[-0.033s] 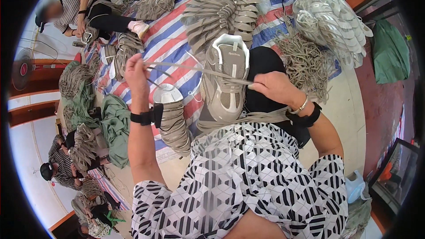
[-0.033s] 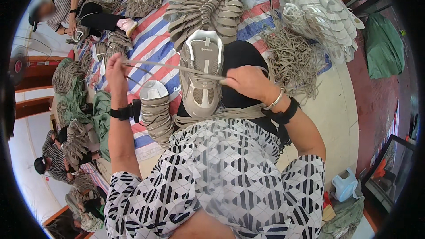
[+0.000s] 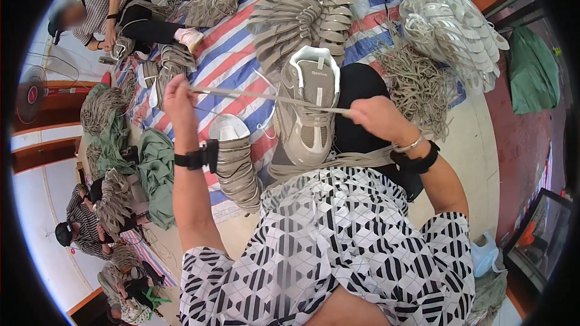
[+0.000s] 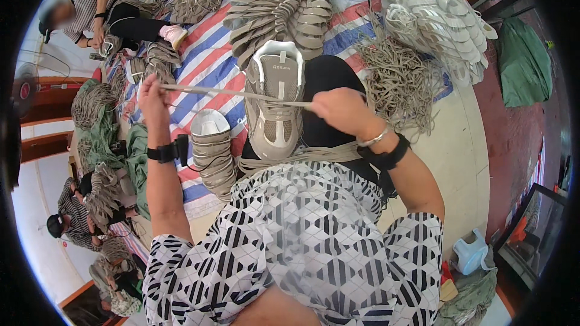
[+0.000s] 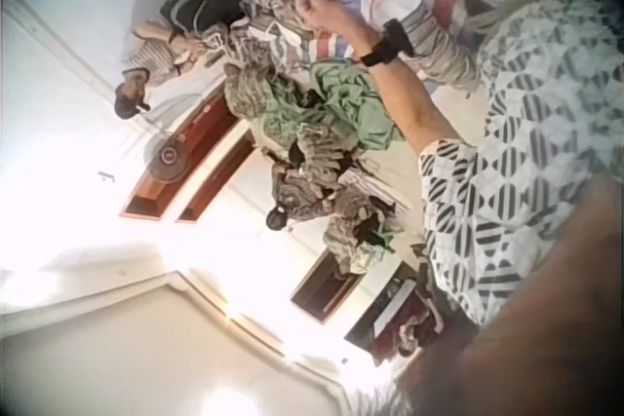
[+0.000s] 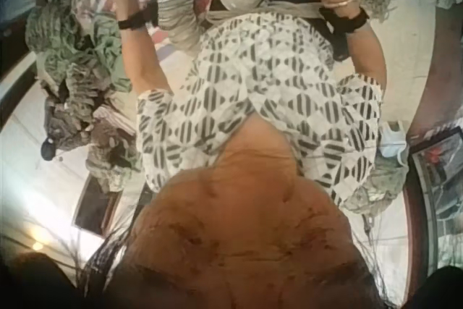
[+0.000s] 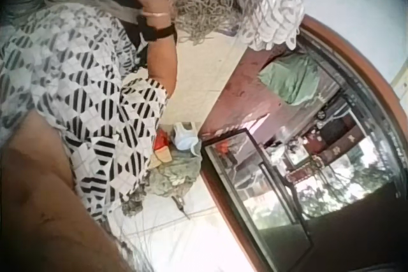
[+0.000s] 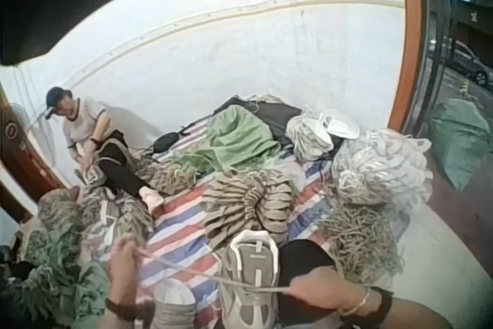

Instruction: The person sits on a striped tarp on the floor and laces a beige sneaker held on their lap. They repeatedly thread the laces through the eyelets and pull them tight, adjusting the shoe's position as they work. Other workers are visible in the background performing similar tasks.

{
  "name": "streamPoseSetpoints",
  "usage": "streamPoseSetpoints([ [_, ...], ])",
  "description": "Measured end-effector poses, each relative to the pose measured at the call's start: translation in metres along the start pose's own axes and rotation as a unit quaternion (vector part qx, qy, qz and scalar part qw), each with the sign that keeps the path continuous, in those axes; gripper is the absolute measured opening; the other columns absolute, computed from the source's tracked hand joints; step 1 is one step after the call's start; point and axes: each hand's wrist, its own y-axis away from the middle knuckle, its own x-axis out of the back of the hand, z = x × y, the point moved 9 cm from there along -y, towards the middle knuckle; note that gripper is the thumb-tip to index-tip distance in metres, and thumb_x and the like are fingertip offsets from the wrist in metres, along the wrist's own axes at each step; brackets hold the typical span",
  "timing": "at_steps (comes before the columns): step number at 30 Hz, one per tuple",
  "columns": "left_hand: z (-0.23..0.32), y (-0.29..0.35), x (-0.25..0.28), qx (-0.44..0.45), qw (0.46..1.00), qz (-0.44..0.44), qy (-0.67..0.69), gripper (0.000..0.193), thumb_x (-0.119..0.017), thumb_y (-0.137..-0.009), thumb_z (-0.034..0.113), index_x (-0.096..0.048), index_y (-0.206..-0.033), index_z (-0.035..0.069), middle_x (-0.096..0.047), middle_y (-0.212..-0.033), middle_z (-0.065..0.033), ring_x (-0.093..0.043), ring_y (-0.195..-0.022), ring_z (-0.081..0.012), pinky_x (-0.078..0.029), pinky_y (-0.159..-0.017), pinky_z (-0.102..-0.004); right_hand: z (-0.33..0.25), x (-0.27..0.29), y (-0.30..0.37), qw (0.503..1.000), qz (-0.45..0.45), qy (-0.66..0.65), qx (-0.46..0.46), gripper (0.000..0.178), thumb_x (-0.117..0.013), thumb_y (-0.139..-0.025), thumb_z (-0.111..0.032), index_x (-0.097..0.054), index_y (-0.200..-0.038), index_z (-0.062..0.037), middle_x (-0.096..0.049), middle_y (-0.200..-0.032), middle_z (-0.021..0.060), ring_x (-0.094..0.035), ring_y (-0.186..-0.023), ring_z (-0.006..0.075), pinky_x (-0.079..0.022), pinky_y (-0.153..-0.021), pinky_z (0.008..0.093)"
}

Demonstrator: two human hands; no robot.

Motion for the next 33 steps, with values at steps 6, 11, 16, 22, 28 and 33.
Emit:
streamPoseSetpoints([
  [6,-0.06,-0.006,0.049,0.016,0.963,-0.044,-0.265,0.014,-0.053,-0.09,0.006,-0.06,-0.101,0.005,-0.056,-0.068,0.0005,-0.048,-0.051,-0.0048,-0.039,-0.043,-0.0207,0.041,-0.02,0.067,0.871,-0.107,-0.413,-0.245,0.026,-0.053,-0.093,-0.024,-0.063,-0.08,-0.0044,-0.052,-0.052,0.0005,-0.046,-0.042,0.0055,-0.033,-0.041,0.0231],
  [11,-0.067,0.05,-0.025,0.021,0.944,-0.107,-0.311,0.025,-0.049,-0.086,0.004,-0.066,-0.105,0.004,-0.059,-0.074,-0.0005,-0.046,-0.051,-0.0051,-0.039,-0.045,-0.0201,0.217,-0.027,0.193,0.793,0.083,-0.361,-0.484,0.025,-0.054,-0.093,-0.027,-0.064,-0.088,-0.0047,-0.051,-0.052,0.0,-0.046,-0.043,0.0057,-0.033,-0.04,0.0215],
  [16,-0.012,0.109,-0.137,-0.016,0.924,-0.316,-0.214,0.024,-0.054,-0.085,0.004,-0.067,-0.105,0.005,-0.056,-0.075,-0.0001,-0.052,-0.061,-0.0087,-0.043,-0.053,-0.0237,0.247,-0.035,0.209,0.846,0.005,-0.231,-0.48,0.018,-0.055,-0.092,-0.019,-0.064,-0.093,-0.0034,-0.054,-0.06,0.0002,-0.047,-0.046,0.0072,-0.035,-0.042,0.0221],
  [22,0.03,0.178,-0.225,-0.301,0.733,-0.43,-0.433,0.013,-0.067,-0.08,0.013,-0.063,-0.091,0.007,-0.056,-0.09,-0.0101,-0.057,-0.083,-0.0276,-0.048,-0.068,-0.0367,0.089,0.031,0.05,0.881,0.23,-0.362,-0.199,0.021,-0.05,-0.093,-0.008,-0.059,-0.111,-0.0032,-0.065,-0.077,0.0035,-0.059,-0.065,0.0079,-0.046,-0.058,0.0198],
  [28,0.021,0.172,-0.225,-0.238,0.731,-0.41,-0.491,0.017,-0.061,-0.085,0.02,-0.059,-0.084,0.003,-0.057,-0.088,-0.0142,-0.057,-0.083,-0.0338,-0.047,-0.07,-0.0423,0.016,-0.003,-0.004,0.949,0.127,-0.241,-0.156,0.014,-0.05,-0.091,-0.003,-0.059,-0.101,-0.0031,-0.065,-0.075,0.0077,-0.064,-0.065,0.0147,-0.051,-0.062,0.0276],
  [33,-0.016,0.153,-0.189,-0.089,0.797,-0.383,-0.459,0.03,-0.045,-0.094,0.027,-0.059,-0.087,0.001,-0.061,-0.085,-0.0177,-0.059,-0.08,-0.0388,-0.046,-0.074,-0.0467,-0.003,-0.015,0.003,0.987,0.143,0.017,-0.067,0.008,-0.057,-0.088,-0.01,-0.059,-0.084,-0.0025,-0.062,-0.064,0.011,-0.064,-0.06,0.0185,-0.049,-0.056,0.0306],
])
